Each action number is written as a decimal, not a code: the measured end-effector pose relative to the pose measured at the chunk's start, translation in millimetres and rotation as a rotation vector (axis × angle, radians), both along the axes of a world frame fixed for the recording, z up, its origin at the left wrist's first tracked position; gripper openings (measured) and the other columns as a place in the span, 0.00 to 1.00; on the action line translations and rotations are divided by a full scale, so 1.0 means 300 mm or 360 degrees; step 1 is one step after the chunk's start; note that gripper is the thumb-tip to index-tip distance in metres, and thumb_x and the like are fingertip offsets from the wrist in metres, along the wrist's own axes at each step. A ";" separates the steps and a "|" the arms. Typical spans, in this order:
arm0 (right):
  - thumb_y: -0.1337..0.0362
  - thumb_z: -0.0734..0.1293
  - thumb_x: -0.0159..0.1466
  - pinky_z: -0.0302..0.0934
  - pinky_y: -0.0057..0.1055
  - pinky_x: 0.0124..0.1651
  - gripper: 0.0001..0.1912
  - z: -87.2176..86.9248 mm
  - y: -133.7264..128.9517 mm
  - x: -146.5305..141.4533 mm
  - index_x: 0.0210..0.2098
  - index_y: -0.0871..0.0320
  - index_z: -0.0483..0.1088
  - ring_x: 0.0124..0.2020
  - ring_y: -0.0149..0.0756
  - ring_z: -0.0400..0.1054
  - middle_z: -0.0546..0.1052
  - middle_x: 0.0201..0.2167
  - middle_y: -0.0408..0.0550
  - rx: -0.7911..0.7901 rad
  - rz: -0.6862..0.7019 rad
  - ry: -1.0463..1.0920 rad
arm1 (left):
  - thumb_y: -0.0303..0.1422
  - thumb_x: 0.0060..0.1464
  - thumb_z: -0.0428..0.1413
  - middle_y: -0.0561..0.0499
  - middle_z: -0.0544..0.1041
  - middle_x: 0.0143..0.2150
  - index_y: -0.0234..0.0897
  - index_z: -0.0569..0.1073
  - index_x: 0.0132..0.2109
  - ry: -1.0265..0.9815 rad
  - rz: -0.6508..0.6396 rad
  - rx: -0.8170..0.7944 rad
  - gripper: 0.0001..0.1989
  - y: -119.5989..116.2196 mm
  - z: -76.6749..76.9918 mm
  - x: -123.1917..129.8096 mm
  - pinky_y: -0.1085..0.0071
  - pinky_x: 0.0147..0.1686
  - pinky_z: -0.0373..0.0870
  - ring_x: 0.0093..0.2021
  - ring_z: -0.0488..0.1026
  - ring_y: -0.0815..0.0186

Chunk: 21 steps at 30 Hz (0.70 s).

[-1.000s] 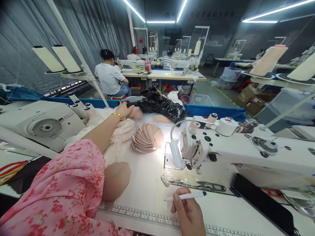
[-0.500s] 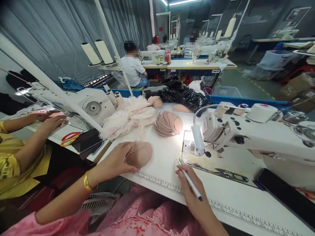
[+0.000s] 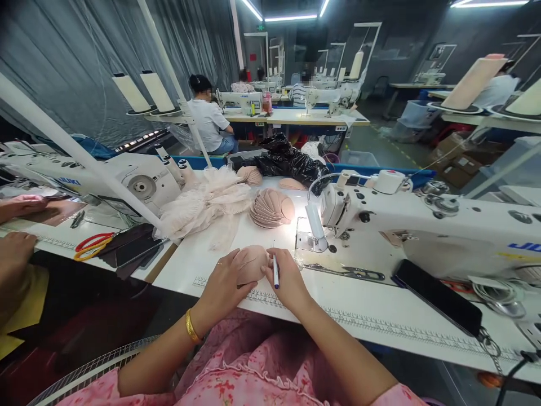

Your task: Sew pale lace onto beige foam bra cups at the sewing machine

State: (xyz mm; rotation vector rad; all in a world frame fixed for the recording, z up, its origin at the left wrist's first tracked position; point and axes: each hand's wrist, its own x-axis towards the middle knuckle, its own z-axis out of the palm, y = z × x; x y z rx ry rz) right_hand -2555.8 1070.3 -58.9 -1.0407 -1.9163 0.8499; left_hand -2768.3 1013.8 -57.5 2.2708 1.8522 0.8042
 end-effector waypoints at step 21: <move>0.50 0.79 0.61 0.72 0.40 0.54 0.28 0.074 -0.104 -0.020 0.56 0.46 0.68 0.53 0.43 0.72 0.75 0.57 0.46 -0.0937 -0.0280 0.1164 | 0.22 0.55 0.58 0.41 0.62 0.73 0.49 0.53 0.76 -0.1045 -0.0299 -0.0275 0.45 -0.036 0.047 0.200 0.44 0.71 0.62 0.71 0.63 0.48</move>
